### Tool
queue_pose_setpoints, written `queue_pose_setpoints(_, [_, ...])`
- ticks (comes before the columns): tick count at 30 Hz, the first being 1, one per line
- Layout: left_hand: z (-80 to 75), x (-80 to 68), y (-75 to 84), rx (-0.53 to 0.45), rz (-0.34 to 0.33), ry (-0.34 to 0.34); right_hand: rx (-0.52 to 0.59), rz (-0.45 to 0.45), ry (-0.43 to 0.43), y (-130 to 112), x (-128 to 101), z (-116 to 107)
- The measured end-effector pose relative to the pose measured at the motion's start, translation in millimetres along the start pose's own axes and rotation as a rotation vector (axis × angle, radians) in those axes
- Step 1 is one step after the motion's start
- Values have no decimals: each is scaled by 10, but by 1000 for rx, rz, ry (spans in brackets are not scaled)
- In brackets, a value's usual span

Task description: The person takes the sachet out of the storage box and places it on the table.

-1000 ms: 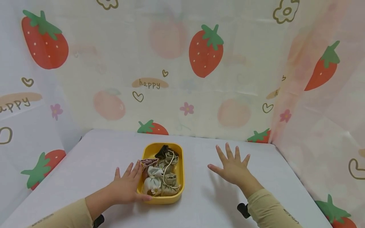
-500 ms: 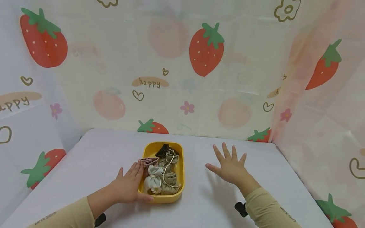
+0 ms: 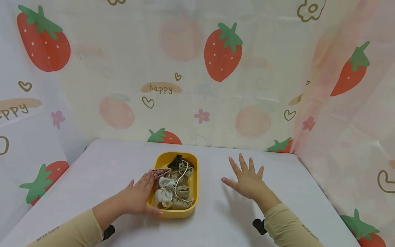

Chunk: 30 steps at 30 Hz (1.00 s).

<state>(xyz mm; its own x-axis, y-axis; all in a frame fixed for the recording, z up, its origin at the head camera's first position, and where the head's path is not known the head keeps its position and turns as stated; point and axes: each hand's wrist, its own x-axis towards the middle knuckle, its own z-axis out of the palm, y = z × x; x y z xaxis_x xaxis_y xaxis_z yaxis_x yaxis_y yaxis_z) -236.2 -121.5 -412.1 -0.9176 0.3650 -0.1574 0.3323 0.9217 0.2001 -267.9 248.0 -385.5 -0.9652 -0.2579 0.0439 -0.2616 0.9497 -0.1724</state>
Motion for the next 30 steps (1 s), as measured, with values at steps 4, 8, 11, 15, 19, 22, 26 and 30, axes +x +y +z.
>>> queue_pose_setpoints(4, [-14,24,-17,-6,7,-6,8,-11,3,-10,23,24])
queue_pose_setpoints(8, [-10,28,-23,-10,8,-7,21,-27,12,-38,37,40])
queue_pose_setpoints(11, [11,25,-17,24,-2,-4,32,-53,26,-69,54,46])
queue_pose_setpoints(15, [34,31,-3,87,-17,0,54,-100,60,-118,83,34])
queue_pose_setpoints(19, [40,31,6,96,-12,21,99,-130,76,-172,121,11])
queue_pose_setpoints(22, [48,25,5,79,-17,30,200,-123,49,-221,159,-8])
queue_pose_setpoints(26, [62,17,-4,54,-29,35,370,-100,-17,-294,202,-39])
queue_pose_setpoints(30, [67,12,-3,35,-31,36,469,-100,-50,-354,233,-52])
